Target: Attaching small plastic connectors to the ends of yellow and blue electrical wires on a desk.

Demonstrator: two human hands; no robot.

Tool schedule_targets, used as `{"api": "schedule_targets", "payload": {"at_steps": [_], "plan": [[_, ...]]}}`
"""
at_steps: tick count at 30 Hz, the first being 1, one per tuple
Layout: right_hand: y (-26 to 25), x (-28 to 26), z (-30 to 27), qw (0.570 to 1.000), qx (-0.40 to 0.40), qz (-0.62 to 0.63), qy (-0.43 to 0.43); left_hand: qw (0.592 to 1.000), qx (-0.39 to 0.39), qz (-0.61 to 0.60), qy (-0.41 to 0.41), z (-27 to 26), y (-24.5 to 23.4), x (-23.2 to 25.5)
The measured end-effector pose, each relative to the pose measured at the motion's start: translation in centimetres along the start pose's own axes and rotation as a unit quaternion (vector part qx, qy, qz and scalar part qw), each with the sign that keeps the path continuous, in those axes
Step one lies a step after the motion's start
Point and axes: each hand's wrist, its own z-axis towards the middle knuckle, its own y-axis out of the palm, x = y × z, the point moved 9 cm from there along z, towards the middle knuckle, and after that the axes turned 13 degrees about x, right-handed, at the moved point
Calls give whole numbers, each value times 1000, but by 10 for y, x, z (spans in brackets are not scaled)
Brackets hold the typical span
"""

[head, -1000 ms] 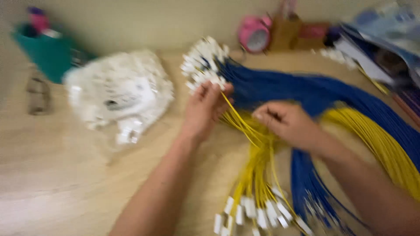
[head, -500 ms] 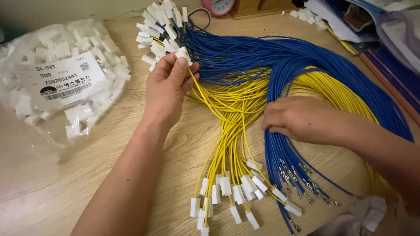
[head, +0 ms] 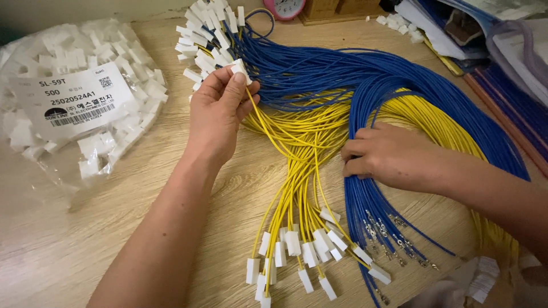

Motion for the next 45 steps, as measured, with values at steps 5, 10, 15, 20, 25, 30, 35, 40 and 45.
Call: {"api": "schedule_targets", "payload": {"at_steps": [5, 10, 15, 20, 25, 30, 35, 40, 45], "plan": [[1, 2, 3, 1000, 7, 23, -9, 1000, 3, 7, 6, -2, 0, 1], [-18, 19, 23, 996, 30, 78, 4, 1000, 21, -7, 7, 3, -2, -8], [-14, 83, 44, 928, 128, 220, 272, 999, 45, 10, -11, 4, -5, -13], [15, 101, 69, 862, 227, 284, 353, 997, 69, -3, -15, 1, -5, -7], [27, 89, 80, 802, 305, 331, 394, 993, 101, -35, -57, 2, -9, -12], [26, 82, 80, 777, 308, 351, 422, 986, 132, -59, -79, -2, -11, -11], [25, 79, 77, 773, 313, 351, 426, 985, 140, -59, -86, -2, -13, -13], [29, 79, 73, 777, 305, 344, 429, 982, 146, -73, -96, 0, -16, -18], [20, 74, 85, 777, 283, 381, 413, 980, 143, -90, -104, -3, -13, -14]]}}
